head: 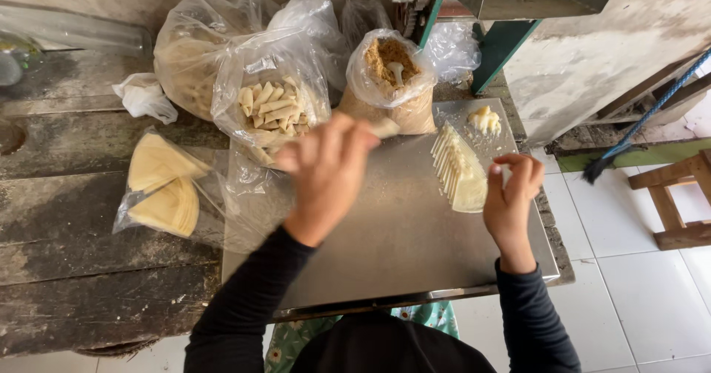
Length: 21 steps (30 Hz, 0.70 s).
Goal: The person repeatedly scoops a crumbly filling into triangular pastry sheets, folds them into triangles, and places them on a metal tray. The process continues with multiple units being assembled one by one.
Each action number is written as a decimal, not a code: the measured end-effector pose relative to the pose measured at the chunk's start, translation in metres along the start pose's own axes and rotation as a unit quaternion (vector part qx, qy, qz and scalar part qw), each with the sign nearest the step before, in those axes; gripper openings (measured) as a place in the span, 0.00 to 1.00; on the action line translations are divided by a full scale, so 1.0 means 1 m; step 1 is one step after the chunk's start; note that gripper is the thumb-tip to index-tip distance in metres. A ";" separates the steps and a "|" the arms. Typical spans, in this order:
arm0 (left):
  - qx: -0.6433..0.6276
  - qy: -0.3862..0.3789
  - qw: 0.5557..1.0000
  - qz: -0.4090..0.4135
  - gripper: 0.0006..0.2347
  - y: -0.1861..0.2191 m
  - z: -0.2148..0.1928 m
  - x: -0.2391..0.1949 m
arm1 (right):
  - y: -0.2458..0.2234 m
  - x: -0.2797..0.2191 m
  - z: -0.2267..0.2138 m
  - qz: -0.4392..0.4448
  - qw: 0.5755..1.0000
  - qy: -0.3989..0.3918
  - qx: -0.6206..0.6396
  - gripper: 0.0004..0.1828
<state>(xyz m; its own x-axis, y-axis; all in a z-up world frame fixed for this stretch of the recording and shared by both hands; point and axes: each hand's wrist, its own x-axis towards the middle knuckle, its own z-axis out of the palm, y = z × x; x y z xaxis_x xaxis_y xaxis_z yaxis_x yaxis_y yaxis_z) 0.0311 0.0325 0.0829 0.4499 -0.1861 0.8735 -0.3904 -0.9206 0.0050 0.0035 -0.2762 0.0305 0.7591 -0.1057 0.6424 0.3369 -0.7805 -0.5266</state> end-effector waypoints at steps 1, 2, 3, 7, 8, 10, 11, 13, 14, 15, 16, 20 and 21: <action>0.095 0.068 0.993 -0.010 0.09 -0.022 -0.009 0.009 | 0.003 -0.005 -0.006 0.015 1.000 0.006 -0.007 0.04; 0.141 0.045 0.988 -0.044 0.08 -0.042 -0.017 0.018 | 0.007 -0.007 -0.010 0.029 0.999 0.012 -0.014 0.04; 0.185 0.020 0.980 -0.077 0.07 -0.056 -0.023 0.026 | 0.011 -0.008 -0.012 0.035 0.999 0.007 -0.022 0.04; 0.163 -0.030 0.983 -0.076 0.17 -0.045 -0.013 0.033 | 0.019 -0.023 -0.021 0.042 0.997 -0.055 -0.044 0.06; 0.101 -0.047 0.992 -0.065 0.21 -0.018 -0.005 0.023 | 0.020 -0.023 -0.022 0.038 0.995 -0.079 -0.047 0.07; -0.161 -0.152 0.975 -0.024 0.12 0.041 0.007 -0.003 | 0.021 -0.022 -0.024 0.042 0.990 -0.138 -0.004 0.09; -0.229 -0.198 0.953 0.007 0.11 0.065 0.014 -0.016 | 0.022 -0.022 -0.026 0.044 0.985 -0.168 0.017 0.10; -0.333 -0.277 0.901 0.024 0.08 0.105 0.038 -0.033 | 0.021 -0.020 -0.027 0.045 0.976 -0.206 0.047 0.11; -0.331 -0.290 0.897 0.031 0.07 0.115 0.049 -0.040 | 0.020 -0.019 -0.028 0.044 0.972 -0.223 0.063 0.12; -0.329 -0.302 0.894 0.037 0.06 0.123 0.061 -0.046 | 0.020 -0.019 -0.028 0.046 0.968 -0.234 0.074 0.14; -0.326 -0.314 0.891 0.042 0.05 0.129 0.070 -0.052 | 0.020 -0.020 -0.028 0.049 0.965 -0.244 0.085 0.15; -0.273 -0.295 0.915 0.048 0.04 0.140 0.099 -0.065 | 0.026 -0.022 -0.025 0.052 0.961 -0.262 0.075 0.16; -0.266 -0.298 0.916 0.040 0.04 0.140 0.103 -0.067 | 0.029 -0.023 -0.023 0.050 0.964 -0.249 0.080 0.14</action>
<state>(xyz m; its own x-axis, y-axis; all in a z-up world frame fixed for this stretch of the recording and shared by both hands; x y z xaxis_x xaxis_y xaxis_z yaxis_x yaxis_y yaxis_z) 0.0291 -0.1197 -0.0246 0.6986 -0.5463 0.4620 -0.7069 -0.6270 0.3274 -0.0171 -0.3110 0.0129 0.9519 0.1639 0.2588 0.2998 -0.6729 -0.6762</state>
